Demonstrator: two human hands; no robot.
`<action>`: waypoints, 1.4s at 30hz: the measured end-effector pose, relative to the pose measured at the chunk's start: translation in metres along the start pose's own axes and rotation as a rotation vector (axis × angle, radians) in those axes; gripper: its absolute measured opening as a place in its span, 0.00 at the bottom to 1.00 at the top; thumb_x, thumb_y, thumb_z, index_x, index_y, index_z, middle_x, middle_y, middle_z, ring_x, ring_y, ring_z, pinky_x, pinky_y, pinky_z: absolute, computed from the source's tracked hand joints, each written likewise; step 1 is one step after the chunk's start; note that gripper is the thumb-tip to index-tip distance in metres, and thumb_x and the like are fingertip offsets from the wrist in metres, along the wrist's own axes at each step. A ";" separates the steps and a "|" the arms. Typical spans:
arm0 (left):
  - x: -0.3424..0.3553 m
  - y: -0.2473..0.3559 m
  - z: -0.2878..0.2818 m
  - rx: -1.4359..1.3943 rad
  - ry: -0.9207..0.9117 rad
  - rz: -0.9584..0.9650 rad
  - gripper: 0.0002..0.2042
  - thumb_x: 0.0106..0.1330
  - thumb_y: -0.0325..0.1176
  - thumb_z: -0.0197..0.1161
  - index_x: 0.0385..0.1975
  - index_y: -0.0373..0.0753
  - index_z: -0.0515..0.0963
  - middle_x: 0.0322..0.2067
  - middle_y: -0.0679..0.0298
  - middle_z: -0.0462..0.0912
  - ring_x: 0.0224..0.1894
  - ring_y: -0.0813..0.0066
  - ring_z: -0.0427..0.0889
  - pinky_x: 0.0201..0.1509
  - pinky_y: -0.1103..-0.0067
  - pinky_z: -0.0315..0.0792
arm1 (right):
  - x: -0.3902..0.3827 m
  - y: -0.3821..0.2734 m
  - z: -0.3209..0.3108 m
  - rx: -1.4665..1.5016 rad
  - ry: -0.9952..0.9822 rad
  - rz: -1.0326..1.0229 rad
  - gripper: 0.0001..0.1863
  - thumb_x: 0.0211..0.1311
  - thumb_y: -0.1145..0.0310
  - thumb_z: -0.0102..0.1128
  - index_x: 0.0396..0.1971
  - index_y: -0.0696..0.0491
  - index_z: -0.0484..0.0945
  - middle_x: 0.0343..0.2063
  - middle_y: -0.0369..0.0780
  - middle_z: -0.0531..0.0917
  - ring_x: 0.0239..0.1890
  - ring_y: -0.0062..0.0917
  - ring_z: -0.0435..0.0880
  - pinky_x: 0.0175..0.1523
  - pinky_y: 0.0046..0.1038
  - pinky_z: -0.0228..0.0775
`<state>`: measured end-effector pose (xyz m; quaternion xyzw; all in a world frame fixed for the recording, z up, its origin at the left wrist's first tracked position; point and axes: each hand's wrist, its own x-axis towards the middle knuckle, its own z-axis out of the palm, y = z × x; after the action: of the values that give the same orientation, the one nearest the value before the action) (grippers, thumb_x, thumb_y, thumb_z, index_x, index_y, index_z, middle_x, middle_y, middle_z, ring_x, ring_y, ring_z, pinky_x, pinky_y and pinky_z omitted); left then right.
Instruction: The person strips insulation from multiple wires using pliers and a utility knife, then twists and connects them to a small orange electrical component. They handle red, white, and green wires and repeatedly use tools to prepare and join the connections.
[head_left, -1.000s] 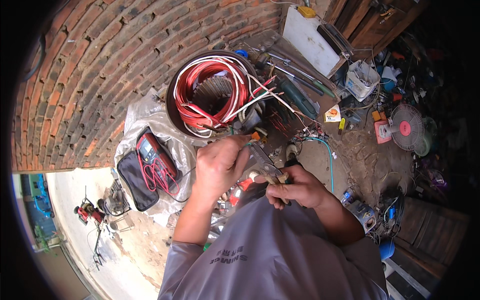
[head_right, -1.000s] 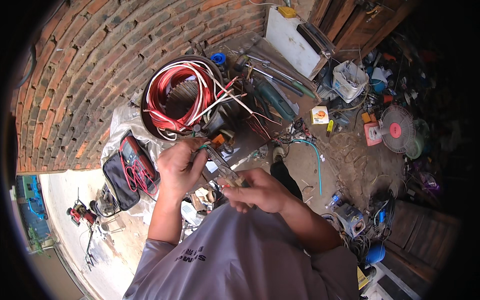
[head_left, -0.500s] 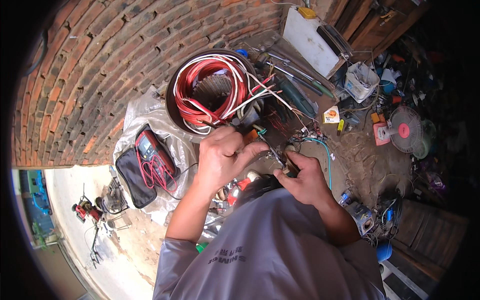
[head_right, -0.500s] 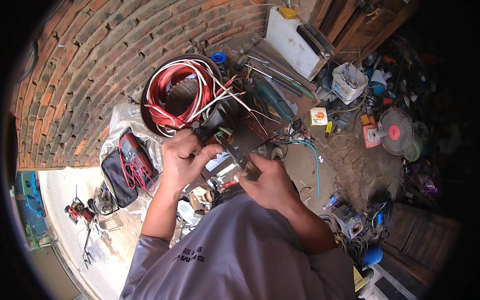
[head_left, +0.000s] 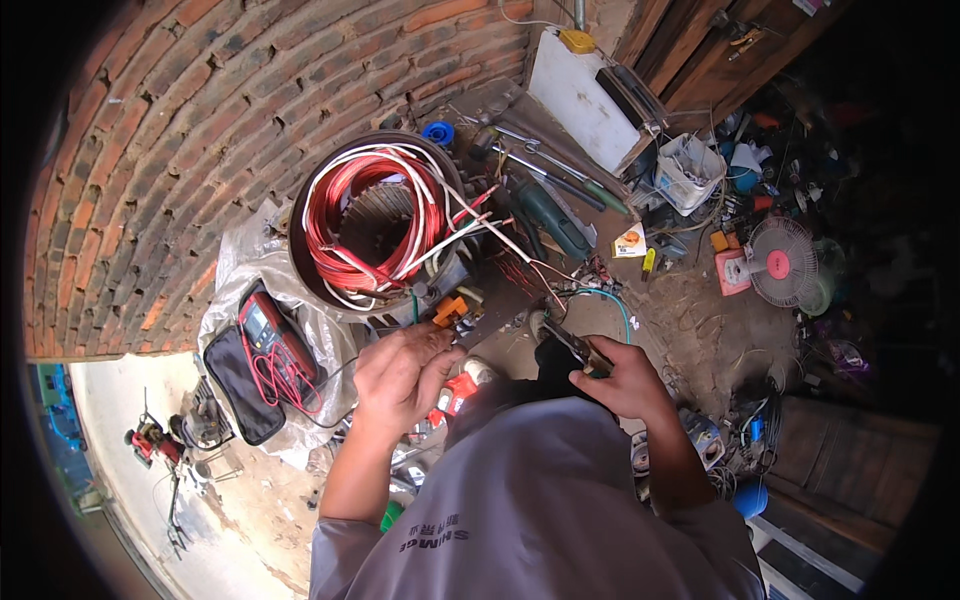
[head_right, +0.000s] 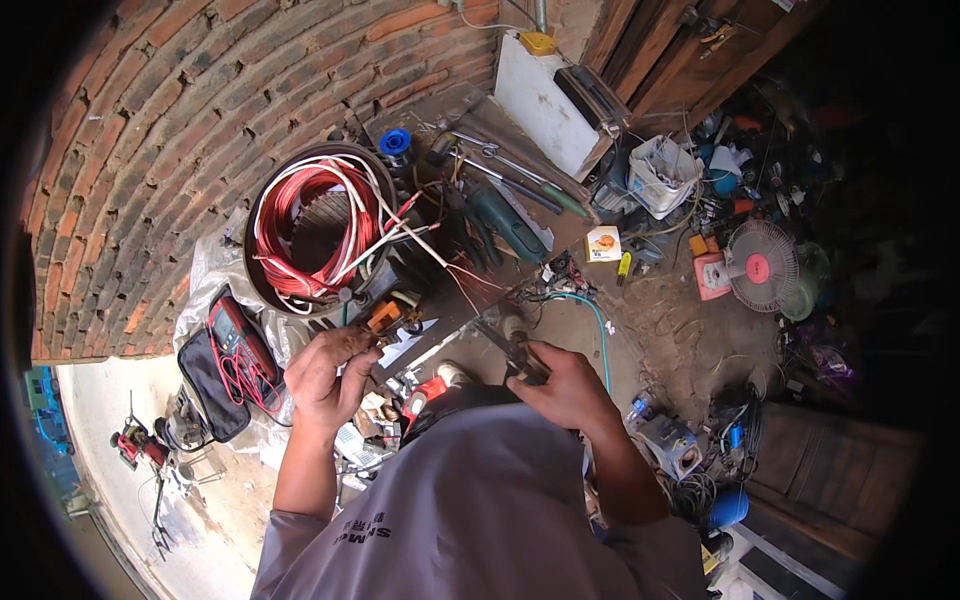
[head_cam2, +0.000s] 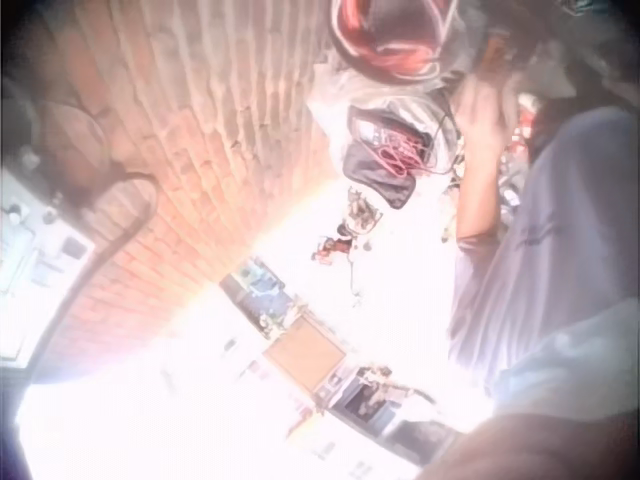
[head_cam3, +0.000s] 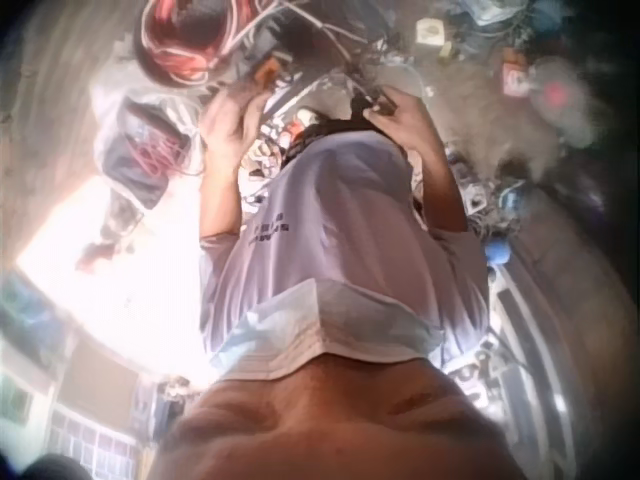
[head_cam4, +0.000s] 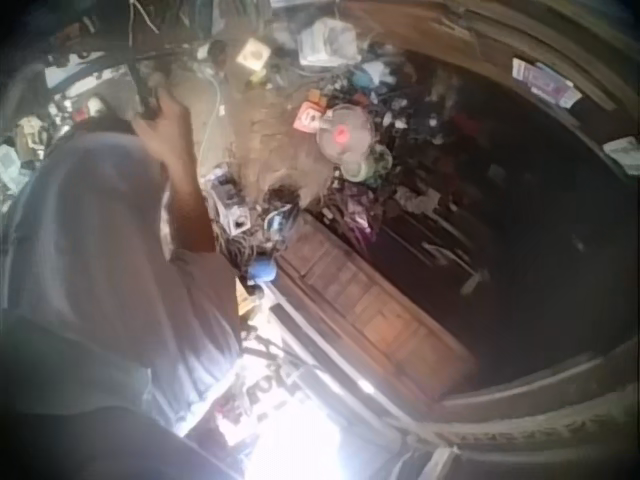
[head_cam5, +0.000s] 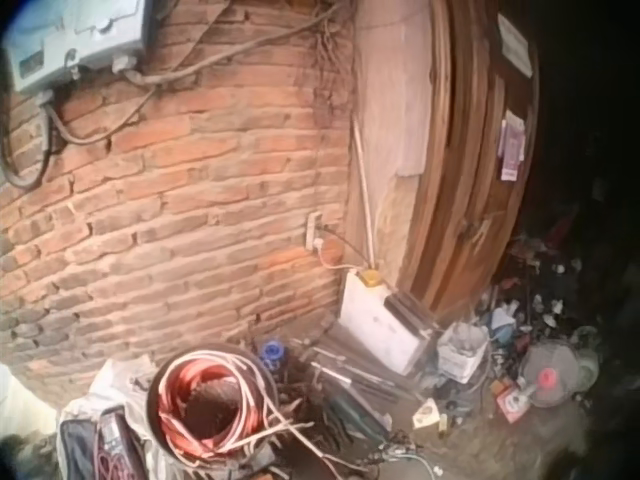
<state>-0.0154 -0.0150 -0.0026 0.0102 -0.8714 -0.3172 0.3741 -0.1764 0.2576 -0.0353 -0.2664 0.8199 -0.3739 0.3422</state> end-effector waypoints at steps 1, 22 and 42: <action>-0.001 0.003 0.001 0.009 0.011 -0.002 0.12 0.55 0.22 0.78 0.33 0.31 0.81 0.32 0.53 0.88 0.31 0.60 0.90 0.34 0.71 0.84 | 0.005 0.003 -0.013 -0.125 -0.040 0.048 0.26 0.58 0.60 0.74 0.52 0.60 0.80 0.37 0.50 0.88 0.39 0.42 0.89 0.46 0.38 0.79; 0.011 0.031 0.011 -0.300 -0.056 -0.782 0.06 0.58 0.25 0.79 0.28 0.35 0.86 0.27 0.63 0.90 0.30 0.73 0.90 0.35 0.79 0.81 | 0.315 0.062 -0.056 -0.801 0.344 -0.313 0.38 0.54 0.60 0.72 0.67 0.54 0.74 0.59 0.49 0.72 0.66 0.47 0.67 0.73 0.50 0.48; -0.005 0.010 -0.011 -0.010 0.114 -0.393 0.07 0.63 0.19 0.71 0.40 0.29 0.84 0.41 0.51 0.88 0.44 0.58 0.89 0.49 0.71 0.82 | 0.103 -0.127 -0.045 0.173 0.103 -0.376 0.07 0.69 0.71 0.65 0.39 0.60 0.85 0.19 0.41 0.84 0.21 0.22 0.84 0.29 0.28 0.72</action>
<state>-0.0021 -0.0119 0.0058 0.1963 -0.8285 -0.3873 0.3537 -0.2516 0.1323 0.0498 -0.3650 0.7368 -0.5134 0.2456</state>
